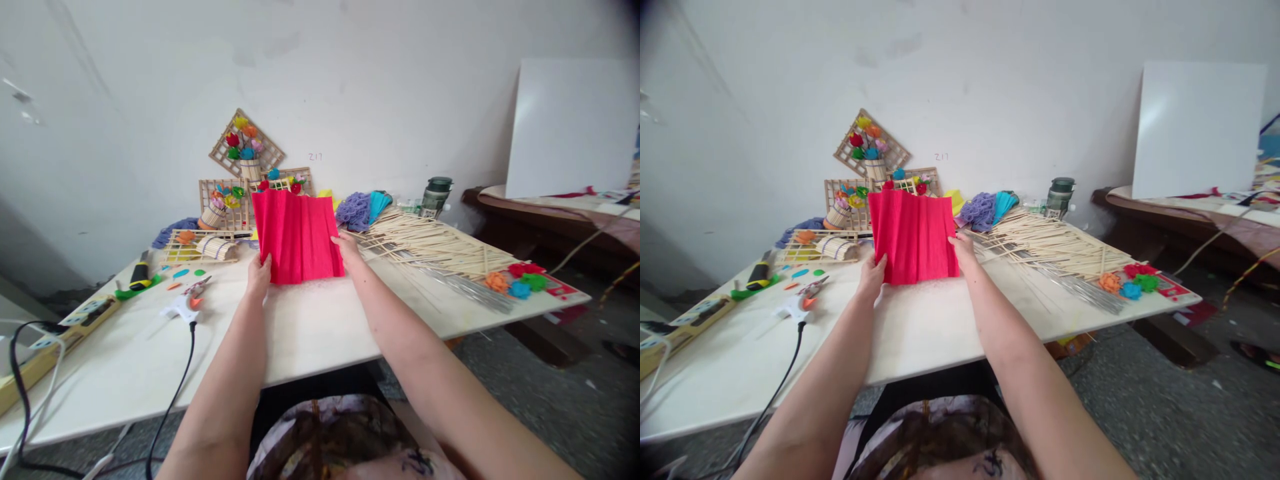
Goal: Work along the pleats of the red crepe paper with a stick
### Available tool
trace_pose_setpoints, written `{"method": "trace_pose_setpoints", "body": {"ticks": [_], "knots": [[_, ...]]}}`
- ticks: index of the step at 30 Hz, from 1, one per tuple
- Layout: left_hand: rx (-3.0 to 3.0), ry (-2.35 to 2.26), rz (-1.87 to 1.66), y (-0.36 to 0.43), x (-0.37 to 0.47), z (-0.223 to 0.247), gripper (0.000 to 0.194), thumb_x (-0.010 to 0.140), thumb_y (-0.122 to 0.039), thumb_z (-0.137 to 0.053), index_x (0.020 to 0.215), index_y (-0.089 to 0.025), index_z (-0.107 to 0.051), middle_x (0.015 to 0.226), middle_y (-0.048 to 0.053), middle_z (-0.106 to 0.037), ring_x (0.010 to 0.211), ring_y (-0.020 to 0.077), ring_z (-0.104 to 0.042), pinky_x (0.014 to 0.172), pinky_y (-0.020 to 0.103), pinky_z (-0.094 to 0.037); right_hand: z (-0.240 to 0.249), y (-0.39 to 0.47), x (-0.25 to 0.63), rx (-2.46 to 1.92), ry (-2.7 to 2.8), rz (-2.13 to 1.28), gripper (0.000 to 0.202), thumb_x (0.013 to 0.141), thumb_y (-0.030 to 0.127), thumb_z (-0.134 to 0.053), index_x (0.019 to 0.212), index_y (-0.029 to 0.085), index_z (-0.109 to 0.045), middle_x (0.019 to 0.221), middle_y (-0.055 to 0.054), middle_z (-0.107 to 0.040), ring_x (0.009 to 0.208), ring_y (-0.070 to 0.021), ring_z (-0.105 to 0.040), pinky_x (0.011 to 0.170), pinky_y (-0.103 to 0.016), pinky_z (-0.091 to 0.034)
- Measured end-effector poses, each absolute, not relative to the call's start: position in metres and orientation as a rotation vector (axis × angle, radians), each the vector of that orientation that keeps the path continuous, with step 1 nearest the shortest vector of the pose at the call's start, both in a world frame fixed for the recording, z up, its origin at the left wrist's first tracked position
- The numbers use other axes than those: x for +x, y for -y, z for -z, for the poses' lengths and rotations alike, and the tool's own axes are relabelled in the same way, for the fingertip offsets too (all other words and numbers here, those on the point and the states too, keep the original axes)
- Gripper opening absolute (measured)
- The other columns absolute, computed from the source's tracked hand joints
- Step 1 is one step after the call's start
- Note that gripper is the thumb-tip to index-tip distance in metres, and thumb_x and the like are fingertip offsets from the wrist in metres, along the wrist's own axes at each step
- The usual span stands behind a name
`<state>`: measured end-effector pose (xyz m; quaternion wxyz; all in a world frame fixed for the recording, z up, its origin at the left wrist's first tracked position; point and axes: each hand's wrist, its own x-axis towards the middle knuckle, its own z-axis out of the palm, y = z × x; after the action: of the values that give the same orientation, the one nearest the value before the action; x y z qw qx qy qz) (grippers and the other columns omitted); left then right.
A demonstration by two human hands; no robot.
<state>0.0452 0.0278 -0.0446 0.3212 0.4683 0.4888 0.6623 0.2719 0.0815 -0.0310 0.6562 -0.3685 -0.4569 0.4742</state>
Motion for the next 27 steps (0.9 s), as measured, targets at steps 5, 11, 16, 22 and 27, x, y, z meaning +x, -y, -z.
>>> {"method": "trace_pose_setpoints", "body": {"ticks": [5,11,16,22,27], "knots": [[1.186,-1.195,-1.696,-0.013,0.053,0.030,0.048,0.068,-0.059,-0.054,0.090,-0.017,-0.060,0.078,0.002,-0.066,0.073,0.0140,-0.060,0.066,0.025,-0.047,0.024,-0.073,0.273,-0.915,1.124,-1.135,0.018,0.053,0.030,-0.057,0.066,0.018,-0.056,0.053,0.005,-0.054,0.048,-0.0110,-0.048,0.044,-0.021,-0.035],[1.146,-1.110,-1.525,0.002,0.059,0.019,0.050,0.048,-0.040,-0.077,0.089,-0.014,-0.064,0.079,0.005,-0.068,0.070,0.0177,-0.063,0.066,0.030,-0.050,0.019,-0.071,0.271,-0.993,1.244,-1.007,0.021,0.053,0.032,-0.062,0.067,0.017,-0.062,0.046,0.008,-0.045,0.042,-0.0066,-0.037,0.042,-0.020,-0.026],[1.142,-1.051,-1.552,-0.001,0.058,0.024,0.045,0.052,-0.041,-0.075,0.086,-0.015,-0.064,0.077,0.004,-0.068,0.068,0.0166,-0.062,0.068,0.031,-0.050,0.018,-0.074,0.268,-1.041,1.228,-0.945,0.025,0.060,0.030,-0.059,0.079,0.015,-0.065,0.041,0.008,-0.043,0.039,-0.0074,-0.039,0.041,-0.020,-0.028],[1.153,-1.042,-1.752,-0.011,0.058,0.025,0.045,0.055,-0.043,-0.072,0.088,-0.015,-0.062,0.078,0.002,-0.066,0.073,0.0162,-0.061,0.071,0.029,-0.049,0.011,-0.065,0.259,-0.948,1.287,-0.967,0.057,0.069,0.033,-0.055,0.123,0.019,-0.046,0.056,0.006,-0.058,0.038,-0.0077,-0.045,0.038,-0.018,-0.032],[1.204,-1.203,-1.858,-0.017,0.062,0.024,0.041,0.063,-0.047,-0.063,0.089,-0.015,-0.061,0.079,0.003,-0.065,0.077,0.0195,-0.060,0.070,0.029,-0.048,0.008,-0.048,0.235,-0.897,1.476,-0.863,0.054,0.071,0.045,-0.056,0.120,0.022,-0.050,0.080,0.000,-0.063,0.057,-0.0102,-0.055,0.054,-0.022,-0.044]]}}
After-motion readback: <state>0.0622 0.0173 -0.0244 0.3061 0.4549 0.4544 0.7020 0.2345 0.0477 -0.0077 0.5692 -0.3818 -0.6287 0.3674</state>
